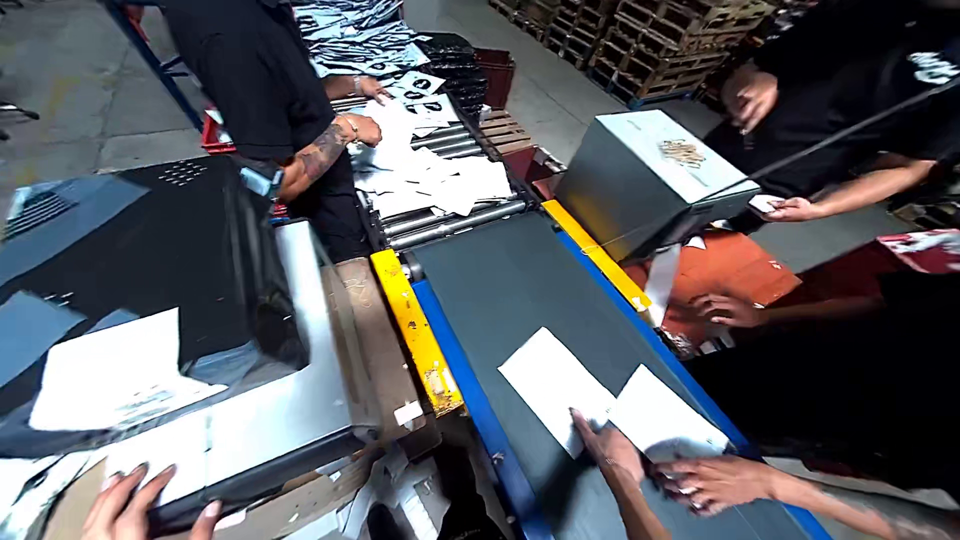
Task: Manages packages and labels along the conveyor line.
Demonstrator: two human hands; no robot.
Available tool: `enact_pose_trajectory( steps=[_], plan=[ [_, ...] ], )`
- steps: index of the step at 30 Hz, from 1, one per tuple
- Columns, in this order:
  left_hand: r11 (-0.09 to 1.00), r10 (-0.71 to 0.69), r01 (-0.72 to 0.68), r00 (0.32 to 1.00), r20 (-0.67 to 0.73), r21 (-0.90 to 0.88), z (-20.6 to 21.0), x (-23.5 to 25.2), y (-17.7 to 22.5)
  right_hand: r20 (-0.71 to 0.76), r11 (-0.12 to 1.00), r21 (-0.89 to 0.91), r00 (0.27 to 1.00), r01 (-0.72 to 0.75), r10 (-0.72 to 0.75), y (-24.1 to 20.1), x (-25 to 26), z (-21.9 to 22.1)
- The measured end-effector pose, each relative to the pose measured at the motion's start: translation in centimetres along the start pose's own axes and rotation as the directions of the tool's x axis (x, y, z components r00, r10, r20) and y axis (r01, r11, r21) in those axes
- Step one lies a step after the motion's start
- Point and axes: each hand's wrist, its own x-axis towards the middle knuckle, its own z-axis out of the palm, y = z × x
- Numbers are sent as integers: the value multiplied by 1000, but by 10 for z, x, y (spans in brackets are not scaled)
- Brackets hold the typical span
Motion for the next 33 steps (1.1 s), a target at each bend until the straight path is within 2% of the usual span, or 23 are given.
enact_pose_trajectory(
  steps=[2, 3, 4, 5, 6, 7, 8, 9, 11, 14, 18, 20, 23, 25, 26, 28, 30, 32, 33],
  plan=[
    [999, -38, 39, 999, -24, 14, 1, 0, 5, -12, 994, 73, 996, 85, -84, 12, -56, 12],
    [997, -70, 71, 996, -57, 14, 0, -1, 4, 48, 975, 130, 981, 182, -189, 5, -90, 27],
    [995, -99, 100, 991, -89, 1, -1, -4, 1, 127, 929, 192, 931, 315, -342, -8, -127, 48],
    [993, -120, 120, 987, -105, -10, -3, -5, -2, 207, 850, 280, 836, 446, -508, -28, -168, 70],
    [991, -136, 135, 985, -108, -19, -4, -6, -5, 280, 751, 400, 710, 526, -646, -51, -208, 93],
    [988, -151, 149, 983, -103, -28, -5, -7, -7, 327, 662, 516, 590, 543, -738, -75, -242, 118],
    [987, -161, 159, 983, -91, -31, -6, -9, -8, 364, 605, 619, 499, 501, -786, -99, -272, 141],
    [986, -166, 164, 983, -76, -35, -7, -11, -9, 393, 570, 706, 437, 421, -809, -123, -300, 156],
    [986, -164, 163, 985, -45, -32, -10, -13, -12, 468, 580, 781, 398, 232, -789, -168, -343, 165],
    [987, -157, 156, 987, -24, -34, -13, -14, -14, 543, 634, 772, 472, 45, -695, -215, -375, 157],
    [987, -159, 158, 987, -14, -39, -14, -15, -16, 563, 650, 759, 542, -40, -624, -241, -389, 148],
    [989, -147, 146, 989, -19, -38, -15, -15, -18, 554, 644, 760, 603, -86, -574, -251, -398, 144],
    [992, -120, 119, 993, -21, -37, -15, -14, -21, 448, 599, 800, 690, -27, -568, -256, -408, 147],
    [996, -83, 82, 996, -21, -41, -10, -12, -21, 404, 578, 815, 677, 38, -615, -245, -407, 136],
    [997, -59, 58, 998, -26, -45, -8, -10, -20, 425, 610, 789, 650, 75, -630, -234, -399, 127],
    [999, -19, 18, 1000, -20, -44, -7, -9, -20, 434, 658, 737, 639, 153, -635, -202, -355, 109],
    [998, -7, 6, 1000, -12, -61, -6, -5, -19, 300, 670, 706, 760, 230, -577, -173, -264, 92],
    [999, -13, 13, 1000, -11, -53, -6, -5, -17, 128, 709, 651, 881, 273, -456, -171, -153, 62],
    [999, -20, 20, 1000, -13, -43, -5, -5, -15, 34, 709, 641, 911, 295, -410, -177, -102, 45]
  ],
)
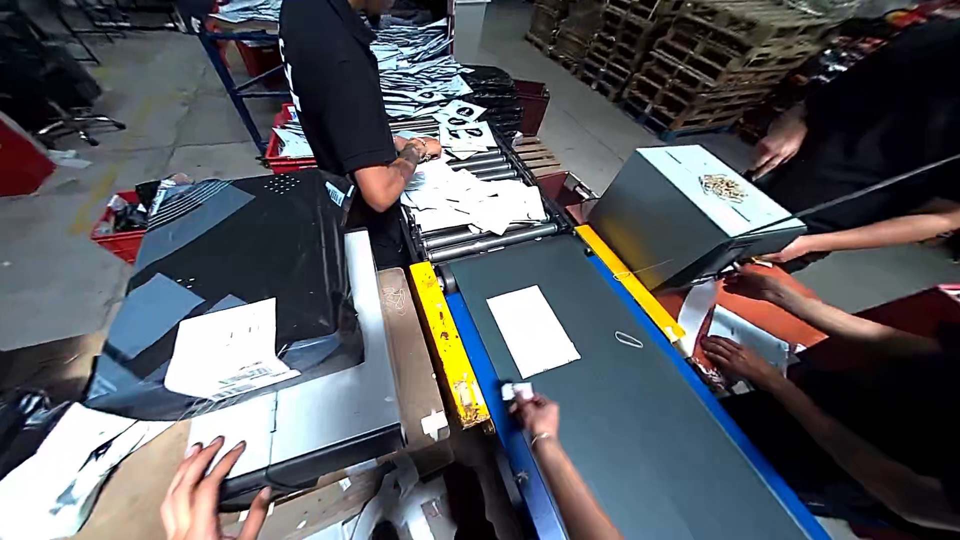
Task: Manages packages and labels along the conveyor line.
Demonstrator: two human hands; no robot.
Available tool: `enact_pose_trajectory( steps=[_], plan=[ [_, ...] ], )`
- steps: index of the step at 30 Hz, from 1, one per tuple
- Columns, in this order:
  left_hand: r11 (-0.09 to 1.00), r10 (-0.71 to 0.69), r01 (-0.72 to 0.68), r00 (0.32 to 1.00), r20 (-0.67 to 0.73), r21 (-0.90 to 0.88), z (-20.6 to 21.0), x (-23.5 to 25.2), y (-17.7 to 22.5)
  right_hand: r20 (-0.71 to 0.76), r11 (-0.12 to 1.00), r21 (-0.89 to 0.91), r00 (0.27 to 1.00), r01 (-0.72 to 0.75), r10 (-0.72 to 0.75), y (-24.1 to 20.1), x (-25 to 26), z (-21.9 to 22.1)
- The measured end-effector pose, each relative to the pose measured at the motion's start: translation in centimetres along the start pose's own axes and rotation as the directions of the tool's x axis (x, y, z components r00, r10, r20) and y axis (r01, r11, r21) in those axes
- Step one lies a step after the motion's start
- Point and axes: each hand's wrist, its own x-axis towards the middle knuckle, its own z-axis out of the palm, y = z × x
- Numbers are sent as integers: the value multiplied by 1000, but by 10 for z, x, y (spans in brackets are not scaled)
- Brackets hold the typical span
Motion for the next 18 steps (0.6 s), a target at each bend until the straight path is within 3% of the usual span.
enact_pose_trajectory(
  steps=[3, 6, 10, 13, 16, 18],
  plan=[
    [1000, -15, 15, 1000, -6, 28, 3, 0, 1, -126, 998, -56, 992, 3, -10, -6, 108, -36],
    [999, -25, 25, 1000, -7, 44, 3, -3, 1, -54, 921, -362, 990, -143, 132, 19, 142, -45],
    [998, -46, 47, 999, -28, 46, 5, 2, 5, -92, 741, -632, 972, -226, 218, 48, 83, -90],
    [994, -90, 96, 991, -96, 56, 5, 2, 14, -65, 738, -664, 993, -119, 101, 77, 11, -107],
    [988, -150, 154, 981, -120, 25, 3, 1, 15, 243, 831, -532, 969, 163, -34, 68, -73, -54],
    [986, -162, 167, 979, -125, 26, 4, -1, 13, 445, 912, -234, 871, 338, -209, 55, -132, 11]
  ],
)
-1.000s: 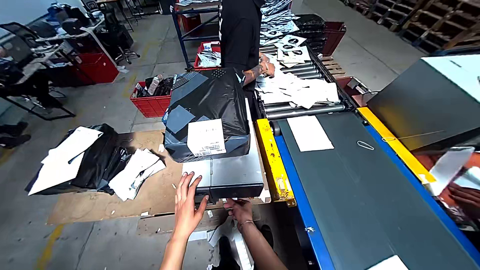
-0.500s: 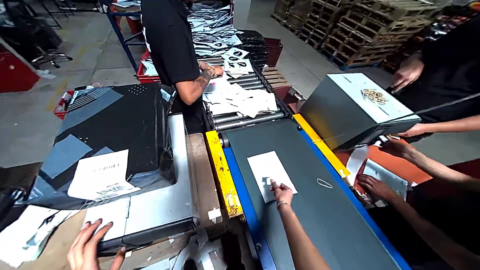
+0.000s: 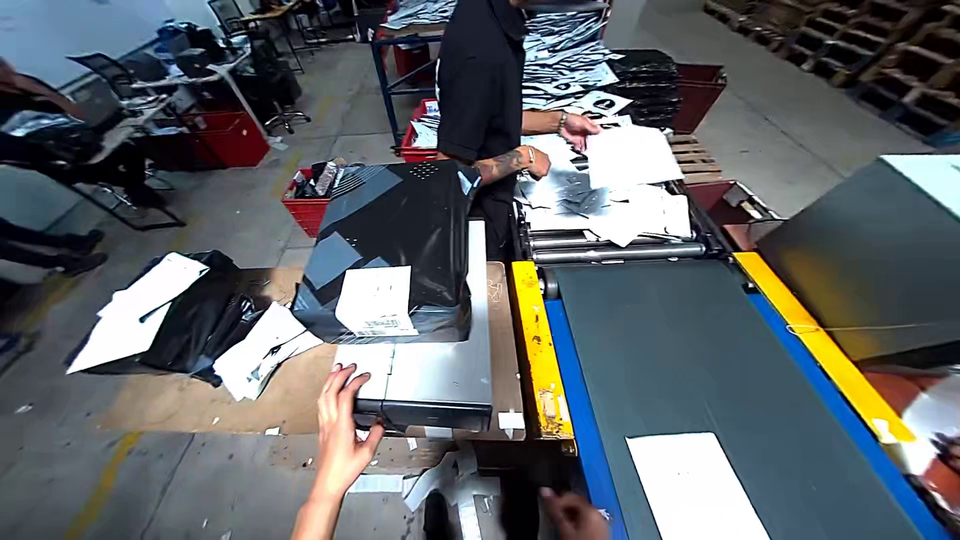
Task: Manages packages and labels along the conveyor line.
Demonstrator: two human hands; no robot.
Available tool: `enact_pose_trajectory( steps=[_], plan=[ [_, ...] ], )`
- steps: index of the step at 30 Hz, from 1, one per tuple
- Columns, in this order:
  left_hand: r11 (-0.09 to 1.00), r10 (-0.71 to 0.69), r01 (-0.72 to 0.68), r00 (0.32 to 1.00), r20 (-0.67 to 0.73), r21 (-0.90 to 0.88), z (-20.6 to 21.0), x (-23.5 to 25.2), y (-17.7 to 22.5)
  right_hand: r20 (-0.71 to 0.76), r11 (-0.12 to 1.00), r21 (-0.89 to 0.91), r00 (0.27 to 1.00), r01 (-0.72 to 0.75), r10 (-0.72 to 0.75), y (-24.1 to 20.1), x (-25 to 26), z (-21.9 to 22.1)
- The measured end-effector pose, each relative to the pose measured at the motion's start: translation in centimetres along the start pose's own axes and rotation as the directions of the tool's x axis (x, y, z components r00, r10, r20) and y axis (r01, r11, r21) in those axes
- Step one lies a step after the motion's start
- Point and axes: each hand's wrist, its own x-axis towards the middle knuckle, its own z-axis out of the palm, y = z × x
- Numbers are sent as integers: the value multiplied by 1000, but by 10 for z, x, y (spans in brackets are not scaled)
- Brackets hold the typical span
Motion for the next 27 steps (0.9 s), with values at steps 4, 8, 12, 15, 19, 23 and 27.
enact_pose_trajectory(
  steps=[4, 8, 12, 15, 19, 23, 27],
  plan=[
    [1000, 0, 1, 999, 43, -19, -3, -1, -5, 202, 878, 479, 972, 12, -123, -90, 2, 116],
    [1000, 12, -9, 996, 87, -26, -9, -2, -5, 276, 782, 587, 960, -209, 50, -158, 14, 144],
    [1000, 9, -7, 995, 99, -24, -11, -4, -8, 248, 721, 583, 927, -374, 280, -198, 21, 148],
    [998, 48, -45, 996, 81, -32, -11, -5, -13, 112, 680, 681, 956, -272, 270, -210, 22, 160],
    [990, 136, -131, 986, 102, -52, -5, -1, -12, 153, 793, 561, 971, -237, 182, -183, 4, 115],
    [984, 178, -175, 978, 108, -39, 0, 6, -8, -163, 859, 476, 941, -187, 295, -41, 50, -7],
    [982, 188, -187, 979, 85, -18, 4, 5, -12, -450, 791, 545, 700, -277, 554, 77, 115, -117]
  ],
)
